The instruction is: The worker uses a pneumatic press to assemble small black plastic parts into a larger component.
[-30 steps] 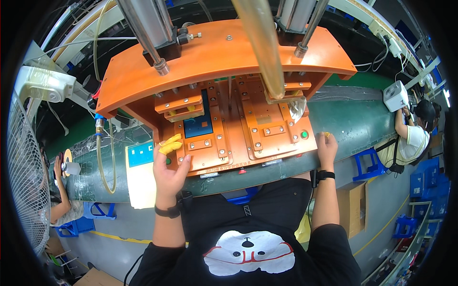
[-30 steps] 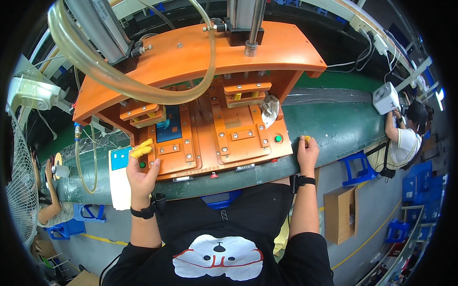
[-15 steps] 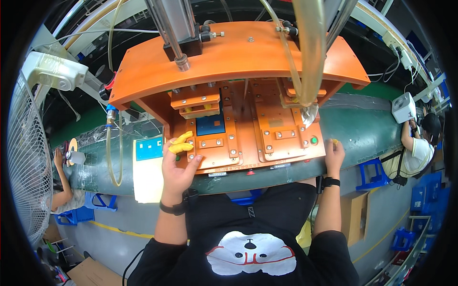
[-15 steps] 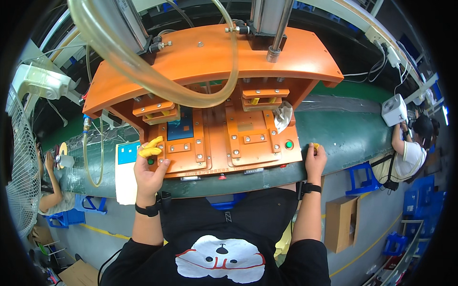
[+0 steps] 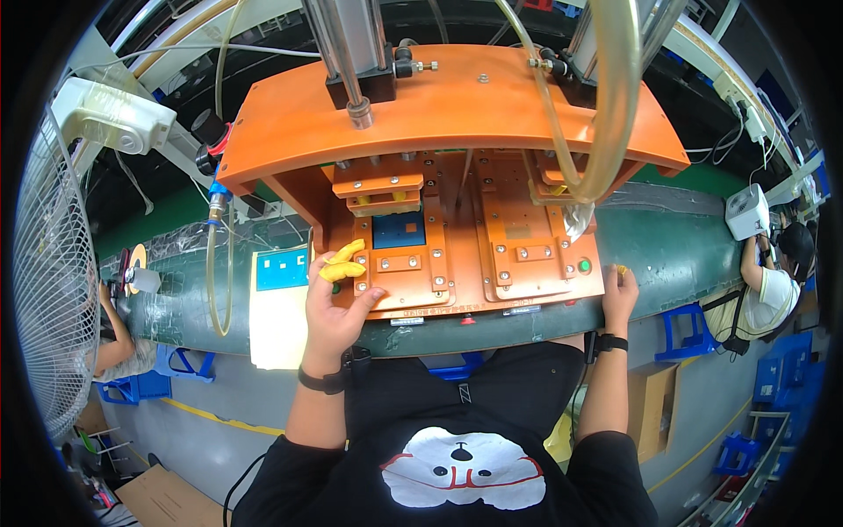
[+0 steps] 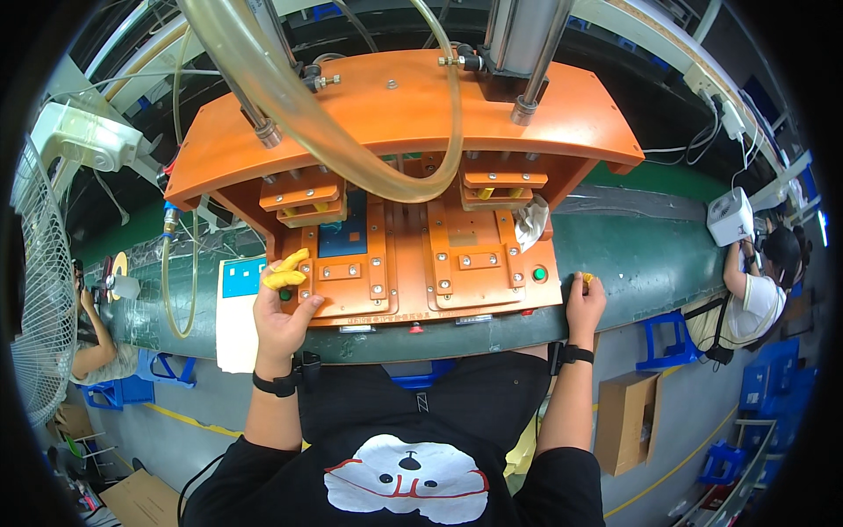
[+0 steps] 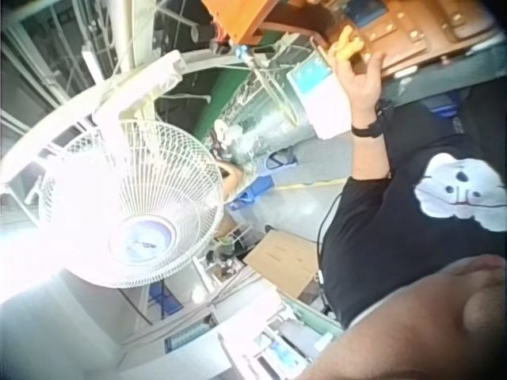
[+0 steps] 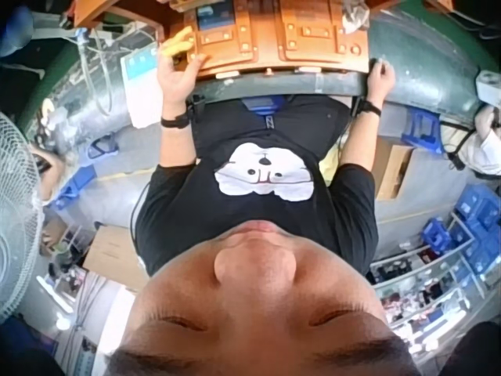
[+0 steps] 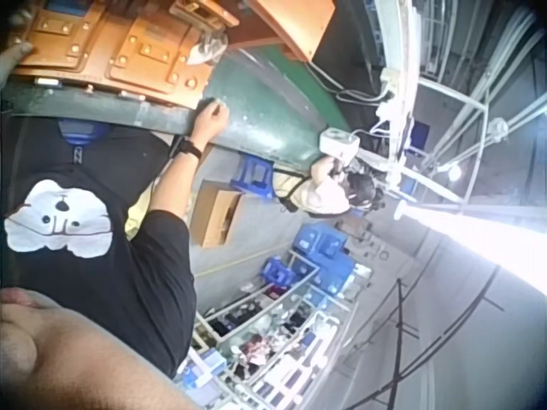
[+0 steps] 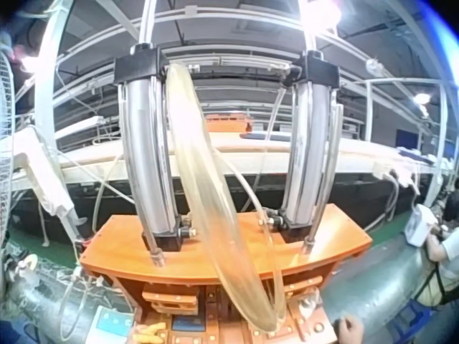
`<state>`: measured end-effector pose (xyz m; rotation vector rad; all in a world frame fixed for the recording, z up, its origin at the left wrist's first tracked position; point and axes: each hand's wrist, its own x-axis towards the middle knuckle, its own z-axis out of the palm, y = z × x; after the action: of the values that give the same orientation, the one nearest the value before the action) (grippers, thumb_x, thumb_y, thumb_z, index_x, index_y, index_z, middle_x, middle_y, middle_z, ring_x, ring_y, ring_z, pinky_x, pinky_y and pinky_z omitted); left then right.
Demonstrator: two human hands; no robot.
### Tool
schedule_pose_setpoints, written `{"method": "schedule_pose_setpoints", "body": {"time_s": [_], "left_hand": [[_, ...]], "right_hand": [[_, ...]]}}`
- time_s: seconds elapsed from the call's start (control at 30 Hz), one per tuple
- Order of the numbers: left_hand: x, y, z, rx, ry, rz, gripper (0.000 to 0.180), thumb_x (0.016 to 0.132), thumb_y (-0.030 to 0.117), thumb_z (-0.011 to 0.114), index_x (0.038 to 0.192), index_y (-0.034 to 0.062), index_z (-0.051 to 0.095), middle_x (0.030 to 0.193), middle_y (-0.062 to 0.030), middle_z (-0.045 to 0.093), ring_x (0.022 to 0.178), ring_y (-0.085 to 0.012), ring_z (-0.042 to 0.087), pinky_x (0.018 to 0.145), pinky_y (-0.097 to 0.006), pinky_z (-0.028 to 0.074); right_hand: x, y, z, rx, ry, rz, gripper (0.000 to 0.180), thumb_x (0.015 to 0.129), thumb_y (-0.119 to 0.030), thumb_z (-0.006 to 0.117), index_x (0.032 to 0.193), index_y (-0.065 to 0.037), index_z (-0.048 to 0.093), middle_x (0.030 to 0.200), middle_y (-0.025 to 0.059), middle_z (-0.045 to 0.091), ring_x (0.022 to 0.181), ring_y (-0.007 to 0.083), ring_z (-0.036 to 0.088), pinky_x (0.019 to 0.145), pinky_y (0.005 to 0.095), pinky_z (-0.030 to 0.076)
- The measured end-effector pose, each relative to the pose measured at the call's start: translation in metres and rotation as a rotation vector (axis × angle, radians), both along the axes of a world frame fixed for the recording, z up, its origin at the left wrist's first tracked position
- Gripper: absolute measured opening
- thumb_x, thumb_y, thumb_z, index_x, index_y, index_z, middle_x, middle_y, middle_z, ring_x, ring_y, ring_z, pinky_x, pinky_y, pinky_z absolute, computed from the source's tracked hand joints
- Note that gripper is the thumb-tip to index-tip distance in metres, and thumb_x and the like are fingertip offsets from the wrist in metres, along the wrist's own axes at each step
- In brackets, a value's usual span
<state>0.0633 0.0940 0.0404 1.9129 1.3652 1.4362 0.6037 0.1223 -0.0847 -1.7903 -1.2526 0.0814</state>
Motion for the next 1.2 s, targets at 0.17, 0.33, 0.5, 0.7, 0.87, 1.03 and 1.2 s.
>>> {"method": "schedule_pose_setpoints", "body": {"time_s": [0.17, 0.33, 0.5, 0.7, 0.87, 1.03, 1.2], "left_hand": [[0.002, -0.001, 0.003, 0.003, 0.037, 0.017, 0.043, 0.082, 0.006, 0.084, 0.119, 0.0010, 0.063, 0.136, -0.0140, 0.054, 0.123, -0.0234, 0.055, 0.102, -0.034, 0.046], [0.006, 0.002, 0.011, 0.049, 0.133, 0.020, 0.043, 0.083, 0.009, 0.082, 0.122, 0.0021, 0.064, 0.137, -0.0147, 0.060, 0.126, -0.0288, 0.052, 0.107, -0.038, 0.043], [0.010, 0.003, 0.021, 0.040, 0.226, 0.062, 0.050, 0.081, 0.010, 0.081, 0.128, 0.0019, 0.063, 0.137, -0.0154, 0.062, 0.129, -0.0339, 0.050, 0.113, -0.043, 0.038], [0.014, 0.004, 0.025, 0.034, 0.297, 0.074, 0.054, 0.079, 0.012, 0.080, 0.130, 0.0017, 0.062, 0.137, -0.0168, 0.061, 0.131, -0.0378, 0.049, 0.116, -0.047, 0.032], [0.015, 0.004, 0.025, 0.054, 0.309, 0.078, 0.054, 0.080, 0.013, 0.079, 0.130, 0.0017, 0.062, 0.137, -0.0169, 0.061, 0.131, -0.0383, 0.050, 0.116, -0.047, 0.032], [0.014, 0.004, 0.025, 0.039, 0.302, 0.077, 0.054, 0.080, 0.014, 0.079, 0.130, 0.0023, 0.063, 0.135, -0.0161, 0.062, 0.129, -0.0372, 0.050, 0.116, -0.047, 0.030], [0.016, 0.002, 0.029, -0.026, 0.379, 0.119, 0.056, 0.080, 0.020, 0.079, 0.131, 0.0036, 0.063, 0.131, -0.0157, 0.063, 0.129, -0.0366, 0.048, 0.119, -0.053, 0.021]], "right_hand": [[0.000, 0.001, -0.003, 0.020, 0.032, -0.007, 0.026, 0.099, -0.022, 0.067, 0.089, 0.003, 0.067, 0.072, 0.0127, 0.058, 0.064, 0.0241, 0.053, 0.062, 0.0388, 0.044], [-0.001, 0.000, 0.002, -0.008, -0.007, -0.016, 0.026, 0.099, -0.021, 0.067, 0.088, 0.003, 0.067, 0.072, 0.0127, 0.059, 0.064, 0.0246, 0.054, 0.062, 0.0389, 0.044], [-0.003, 0.000, 0.003, 0.000, -0.013, -0.019, 0.027, 0.099, -0.022, 0.067, 0.088, 0.003, 0.067, 0.072, 0.0121, 0.059, 0.065, 0.0241, 0.055, 0.062, 0.0391, 0.044], [-0.002, -0.001, 0.004, -0.026, -0.018, -0.028, 0.025, 0.099, -0.021, 0.067, 0.088, 0.001, 0.068, 0.072, 0.0116, 0.059, 0.064, 0.0232, 0.053, 0.061, 0.0380, 0.044], [-0.006, -0.001, 0.005, 0.002, -0.007, -0.019, 0.025, 0.099, -0.021, 0.068, 0.088, 0.002, 0.067, 0.072, 0.0115, 0.059, 0.064, 0.0220, 0.053, 0.061, 0.0374, 0.044], [-0.002, -0.001, 0.003, -0.017, -0.001, -0.016, 0.026, 0.099, -0.021, 0.067, 0.089, 0.003, 0.067, 0.073, 0.0117, 0.063, 0.065, 0.0196, 0.055, 0.062, 0.0365, 0.046], [0.000, -0.001, 0.001, -0.033, -0.030, -0.008, 0.027, 0.100, -0.021, 0.066, 0.090, 0.004, 0.067, 0.075, 0.0104, 0.066, 0.068, 0.0159, 0.058, 0.064, 0.0346, 0.047]]}}
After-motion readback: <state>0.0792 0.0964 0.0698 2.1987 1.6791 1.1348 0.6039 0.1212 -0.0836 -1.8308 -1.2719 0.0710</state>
